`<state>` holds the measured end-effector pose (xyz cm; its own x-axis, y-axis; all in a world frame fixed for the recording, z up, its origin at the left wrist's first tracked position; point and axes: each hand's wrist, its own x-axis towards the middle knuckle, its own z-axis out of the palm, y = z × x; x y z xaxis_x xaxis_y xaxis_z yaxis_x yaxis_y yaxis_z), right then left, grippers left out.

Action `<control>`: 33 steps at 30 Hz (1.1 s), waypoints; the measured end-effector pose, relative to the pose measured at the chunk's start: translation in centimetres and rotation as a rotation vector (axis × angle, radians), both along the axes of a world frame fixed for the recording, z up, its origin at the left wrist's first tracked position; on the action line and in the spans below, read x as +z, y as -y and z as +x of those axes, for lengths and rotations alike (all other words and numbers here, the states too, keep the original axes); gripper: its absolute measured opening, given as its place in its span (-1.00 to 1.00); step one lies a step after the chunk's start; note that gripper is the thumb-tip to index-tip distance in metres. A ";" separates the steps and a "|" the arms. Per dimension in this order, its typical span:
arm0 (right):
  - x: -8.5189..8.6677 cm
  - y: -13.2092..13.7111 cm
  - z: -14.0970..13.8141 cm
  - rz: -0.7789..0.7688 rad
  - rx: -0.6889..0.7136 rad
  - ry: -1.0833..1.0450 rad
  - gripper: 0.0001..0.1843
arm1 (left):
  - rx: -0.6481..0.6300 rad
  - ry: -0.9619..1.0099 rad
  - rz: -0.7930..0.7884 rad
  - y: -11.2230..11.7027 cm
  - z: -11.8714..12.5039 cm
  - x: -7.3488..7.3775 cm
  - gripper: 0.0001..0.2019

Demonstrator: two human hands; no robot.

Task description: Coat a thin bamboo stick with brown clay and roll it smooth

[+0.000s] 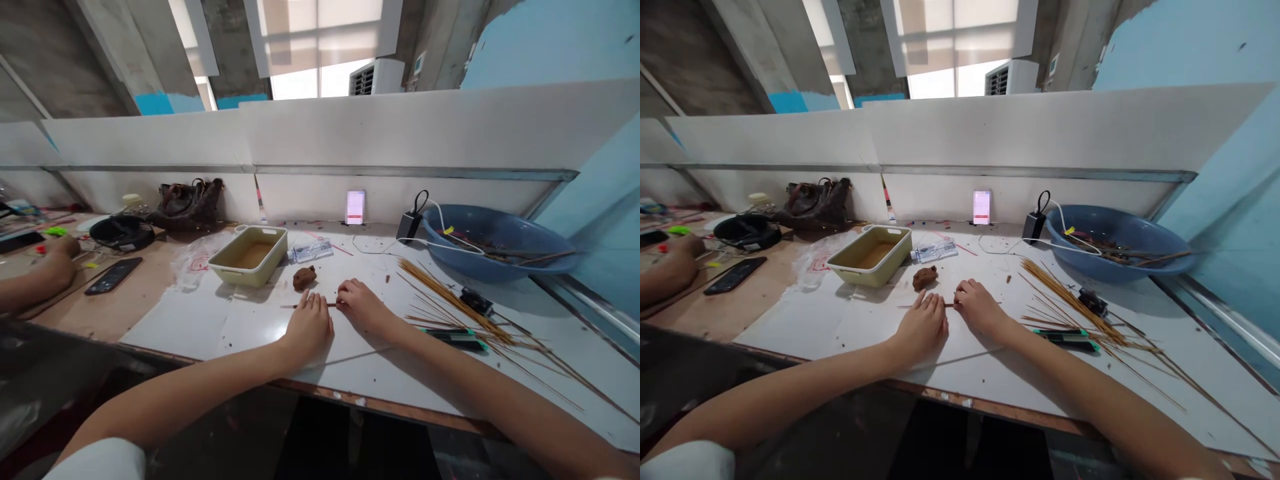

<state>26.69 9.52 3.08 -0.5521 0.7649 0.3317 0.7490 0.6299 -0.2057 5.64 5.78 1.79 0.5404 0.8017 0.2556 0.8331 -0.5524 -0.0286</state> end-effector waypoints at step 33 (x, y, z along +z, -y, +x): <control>-2.7 0.3 2.2 0.110 -0.108 0.169 -0.31 | -0.089 -0.065 -0.100 -2.4 2.1 0.0 -0.37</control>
<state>28.85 9.21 0.36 -0.5236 0.7872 0.3258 0.8314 0.5556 -0.0064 7.72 8.20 1.74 0.6234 0.7694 0.1396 0.7787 -0.6270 -0.0218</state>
